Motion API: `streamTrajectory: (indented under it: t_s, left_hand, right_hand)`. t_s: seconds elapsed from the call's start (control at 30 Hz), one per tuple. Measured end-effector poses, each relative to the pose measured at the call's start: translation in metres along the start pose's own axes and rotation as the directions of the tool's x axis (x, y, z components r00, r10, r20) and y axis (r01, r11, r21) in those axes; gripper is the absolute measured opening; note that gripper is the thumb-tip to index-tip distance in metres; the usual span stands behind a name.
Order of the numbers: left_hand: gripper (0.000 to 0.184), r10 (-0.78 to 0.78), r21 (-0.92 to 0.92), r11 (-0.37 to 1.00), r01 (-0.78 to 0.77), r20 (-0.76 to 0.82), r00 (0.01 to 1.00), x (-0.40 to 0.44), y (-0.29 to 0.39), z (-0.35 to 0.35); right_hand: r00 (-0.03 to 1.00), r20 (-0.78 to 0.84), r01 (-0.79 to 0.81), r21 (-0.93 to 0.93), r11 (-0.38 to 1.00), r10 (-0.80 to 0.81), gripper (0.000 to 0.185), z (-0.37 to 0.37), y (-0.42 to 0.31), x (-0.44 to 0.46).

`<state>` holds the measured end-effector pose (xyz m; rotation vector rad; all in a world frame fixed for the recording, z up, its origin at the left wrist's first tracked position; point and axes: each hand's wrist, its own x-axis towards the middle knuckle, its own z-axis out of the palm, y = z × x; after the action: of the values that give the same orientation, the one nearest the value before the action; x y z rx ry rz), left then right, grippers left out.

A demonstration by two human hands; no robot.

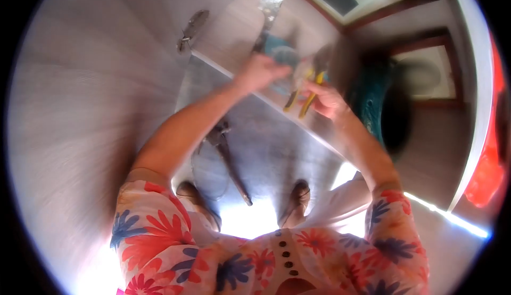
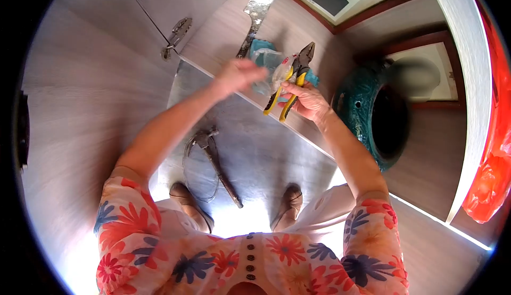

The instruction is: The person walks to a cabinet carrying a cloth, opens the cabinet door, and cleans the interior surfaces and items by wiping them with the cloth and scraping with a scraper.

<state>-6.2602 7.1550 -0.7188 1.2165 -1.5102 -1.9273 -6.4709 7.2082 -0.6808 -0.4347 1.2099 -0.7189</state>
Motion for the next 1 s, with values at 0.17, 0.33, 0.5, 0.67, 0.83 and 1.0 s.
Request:
streamTrajectory:
  t_s: [0.17,0.33,0.5,0.67,0.83,1.0]
  left_hand:
    - [0.038,-0.06,-0.197,0.98,0.007,-0.263,0.963,0.013,0.014,-0.012]
    - [0.026,0.031,-0.295,0.955,-0.005,0.083,0.996,0.03,0.01,-0.026]
    - [0.017,-0.03,-0.511,0.858,-0.055,-0.156,0.987,0.024,0.02,-0.066]
    - [0.013,-0.11,-0.483,0.862,-0.157,-0.479,0.871,0.037,0.015,-0.087]
    - [0.015,-0.161,-0.467,0.876,-0.121,-0.519,0.839,0.025,0.028,-0.091]
    - [0.029,-0.223,-0.465,0.885,0.013,-0.399,0.889,0.025,0.026,-0.104]
  right_hand:
    - [0.987,0.149,-0.036,-0.112,0.993,0.053,0.024,0.004,-0.016,-0.019]
    - [0.978,0.2,-0.019,-0.174,0.985,0.054,0.026,0.004,-0.02,-0.018]
    - [0.985,0.156,-0.017,-0.316,0.949,0.069,0.034,0.012,-0.032,-0.028]
    - [0.998,0.018,0.058,-0.534,0.843,-0.058,0.05,0.015,-0.035,-0.025]
    - [0.962,-0.089,0.125,-0.697,0.706,-0.259,0.057,0.02,-0.031,-0.027]
    - [0.937,-0.168,0.049,-0.807,0.589,-0.307,0.05,0.016,-0.034,-0.023]
